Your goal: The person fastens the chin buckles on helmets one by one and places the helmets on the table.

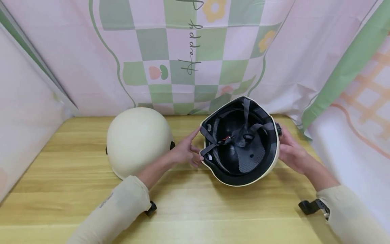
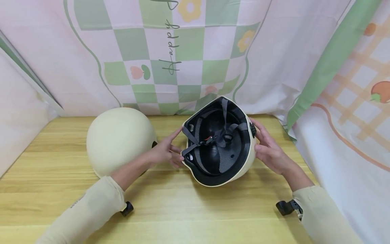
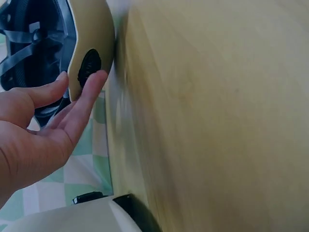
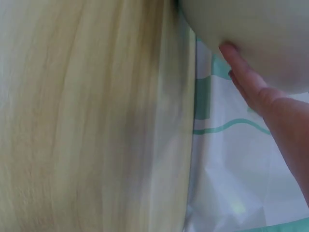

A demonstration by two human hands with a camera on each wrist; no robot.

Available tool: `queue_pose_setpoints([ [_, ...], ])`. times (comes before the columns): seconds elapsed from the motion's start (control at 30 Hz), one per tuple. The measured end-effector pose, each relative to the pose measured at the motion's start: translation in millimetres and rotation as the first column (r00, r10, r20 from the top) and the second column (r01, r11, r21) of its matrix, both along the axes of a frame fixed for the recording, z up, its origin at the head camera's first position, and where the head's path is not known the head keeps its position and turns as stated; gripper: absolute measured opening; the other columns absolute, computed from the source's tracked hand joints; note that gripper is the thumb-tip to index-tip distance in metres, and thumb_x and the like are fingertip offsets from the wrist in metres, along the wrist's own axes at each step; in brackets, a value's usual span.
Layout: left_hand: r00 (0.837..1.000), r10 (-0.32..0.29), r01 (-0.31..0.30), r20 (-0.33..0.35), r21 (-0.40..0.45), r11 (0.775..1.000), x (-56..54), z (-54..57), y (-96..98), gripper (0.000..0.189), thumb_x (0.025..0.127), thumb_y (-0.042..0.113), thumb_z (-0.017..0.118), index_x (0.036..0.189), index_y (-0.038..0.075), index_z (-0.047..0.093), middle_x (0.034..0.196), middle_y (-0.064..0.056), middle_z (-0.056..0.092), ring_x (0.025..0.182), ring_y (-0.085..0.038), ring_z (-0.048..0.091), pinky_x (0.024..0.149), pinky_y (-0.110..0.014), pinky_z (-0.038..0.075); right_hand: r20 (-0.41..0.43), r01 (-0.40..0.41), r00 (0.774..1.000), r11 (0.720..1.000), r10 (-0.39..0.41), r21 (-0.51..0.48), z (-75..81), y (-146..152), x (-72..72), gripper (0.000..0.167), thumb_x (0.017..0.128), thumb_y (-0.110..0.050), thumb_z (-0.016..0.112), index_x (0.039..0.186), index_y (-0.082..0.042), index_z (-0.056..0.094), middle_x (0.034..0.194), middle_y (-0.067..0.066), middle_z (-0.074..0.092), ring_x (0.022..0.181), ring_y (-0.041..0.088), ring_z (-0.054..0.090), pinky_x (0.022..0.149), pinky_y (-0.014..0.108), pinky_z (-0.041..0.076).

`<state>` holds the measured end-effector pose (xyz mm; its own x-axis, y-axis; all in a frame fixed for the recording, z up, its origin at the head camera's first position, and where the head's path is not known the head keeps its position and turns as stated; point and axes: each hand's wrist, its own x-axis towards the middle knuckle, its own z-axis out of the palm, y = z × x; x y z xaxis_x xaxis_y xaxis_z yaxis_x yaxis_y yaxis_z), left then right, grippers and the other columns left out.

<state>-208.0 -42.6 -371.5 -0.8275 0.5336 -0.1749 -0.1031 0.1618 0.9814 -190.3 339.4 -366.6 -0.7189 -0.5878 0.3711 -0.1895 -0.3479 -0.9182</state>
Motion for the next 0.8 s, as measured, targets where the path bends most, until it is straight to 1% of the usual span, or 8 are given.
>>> queue_pose_setpoints([
  [0.1, 1.0, 0.01, -0.01, -0.019, -0.025, 1.0, -1.1, -2.6, 4.7, 0.115, 0.088, -0.024, 0.063, 0.168, 0.031, 0.002, 0.097, -0.025, 0.071, 0.074, -0.025, 0.072, 0.068, -0.045, 0.063, -0.033, 0.043, 0.999, 0.999, -0.043, 0.016, 5.2, -2, 2.9, 0.068, 0.106, -0.003, 0.046, 0.166, -0.021, 0.02, 0.155, 0.002, 0.042, 0.128, 0.015, 0.056, 0.101, 0.032, 0.052],
  [0.23, 1.0, 0.011, -0.012, -0.017, -0.03, 0.999, -2.3, -3.6, 8.7, 0.115, 0.089, -0.024, 0.063, 0.168, 0.032, 0.001, 0.09, -0.023, 0.069, 0.073, -0.025, 0.071, 0.069, -0.044, 0.063, -0.135, 0.094, 0.986, 0.995, -0.096, -0.021, 11.3, -8, 6.5, 0.073, 0.101, 0.005, 0.052, 0.165, -0.009, 0.021, 0.162, 0.007, 0.035, 0.133, 0.019, 0.052, 0.103, 0.03, 0.05],
  [0.33, 1.0, 0.007, -0.008, -0.017, -0.03, 1.0, -2.0, -2.6, 10.5, 0.114, 0.089, -0.023, 0.063, 0.168, 0.031, 0.0, 0.088, -0.023, 0.069, 0.071, -0.025, 0.071, 0.068, -0.042, 0.063, -0.233, 0.124, 0.963, 0.99, -0.137, -0.07, 17.2, -14, 7.8, 0.073, 0.096, 0.013, 0.056, 0.161, 0.003, 0.026, 0.168, 0.012, 0.028, 0.146, 0.024, 0.036, 0.113, 0.029, 0.039],
  [0.43, 1.0, 0.003, -0.004, -0.031, -0.033, 0.999, -2.2, -4.5, 12.2, 0.114, 0.089, -0.024, 0.063, 0.168, 0.028, 0.0, 0.089, -0.024, 0.071, 0.07, -0.024, 0.071, 0.067, -0.04, 0.062, -0.288, 0.158, 0.941, 0.984, -0.175, -0.082, 24.7, -21, 9.3, 0.074, 0.091, 0.016, 0.062, 0.158, 0.009, 0.03, 0.169, 0.016, 0.026, 0.153, 0.026, 0.025, 0.118, 0.028, 0.032],
  [0.5, 0.999, -0.001, -0.001, -0.04, -0.044, 0.999, -2.1, -5.7, 13.4, 0.114, 0.089, -0.023, 0.063, 0.168, 0.026, -0.002, 0.09, -0.025, 0.072, 0.07, -0.024, 0.071, 0.066, -0.039, 0.062, -0.296, 0.169, 0.937, 0.983, -0.183, -0.071, 29.9, -24, 10.5, 0.075, 0.09, 0.016, 0.064, 0.157, 0.009, 0.031, 0.169, 0.016, 0.025, 0.154, 0.025, 0.024, 0.118, 0.028, 0.033],
  [0.6, 0.999, -0.004, 0.001, -0.037, -0.065, 0.998, -2.9, -8.2, 15.0, 0.114, 0.089, -0.022, 0.063, 0.168, 0.027, -0.003, 0.091, -0.024, 0.072, 0.072, -0.026, 0.072, 0.065, -0.037, 0.061, -0.296, 0.186, 0.935, 0.981, -0.193, -0.052, 36.0, -28, 12.0, 0.074, 0.09, 0.017, 0.064, 0.156, 0.01, 0.032, 0.169, 0.016, 0.026, 0.152, 0.026, 0.03, 0.114, 0.028, 0.039],
  [0.67, 0.999, -0.003, 0.0, -0.034, -0.076, 0.997, -3.2, -8.9, 15.8, 0.114, 0.09, -0.021, 0.063, 0.168, 0.028, -0.004, 0.092, -0.023, 0.072, 0.072, -0.027, 0.072, 0.065, -0.037, 0.061, -0.296, 0.195, 0.934, 0.98, -0.201, -0.048, 38.7, -30, 12.0, 0.073, 0.09, 0.018, 0.064, 0.156, 0.011, 0.034, 0.168, 0.016, 0.028, 0.15, 0.025, 0.032, 0.113, 0.027, 0.041],
  [0.8, 1.0, 0.002, -0.001, 0.014, -0.062, 0.998, -4.7, -11.8, 17.6, 0.114, 0.09, -0.022, 0.06, 0.168, 0.032, -0.005, 0.089, -0.023, 0.072, 0.067, -0.027, 0.071, 0.063, -0.037, 0.061, -0.312, 0.224, 0.922, 0.973, -0.229, -0.052, 42.7, -35, 10.4, 0.068, 0.09, 0.019, 0.062, 0.153, 0.012, 0.038, 0.166, 0.016, 0.033, 0.147, 0.025, 0.037, 0.113, 0.026, 0.039],
])
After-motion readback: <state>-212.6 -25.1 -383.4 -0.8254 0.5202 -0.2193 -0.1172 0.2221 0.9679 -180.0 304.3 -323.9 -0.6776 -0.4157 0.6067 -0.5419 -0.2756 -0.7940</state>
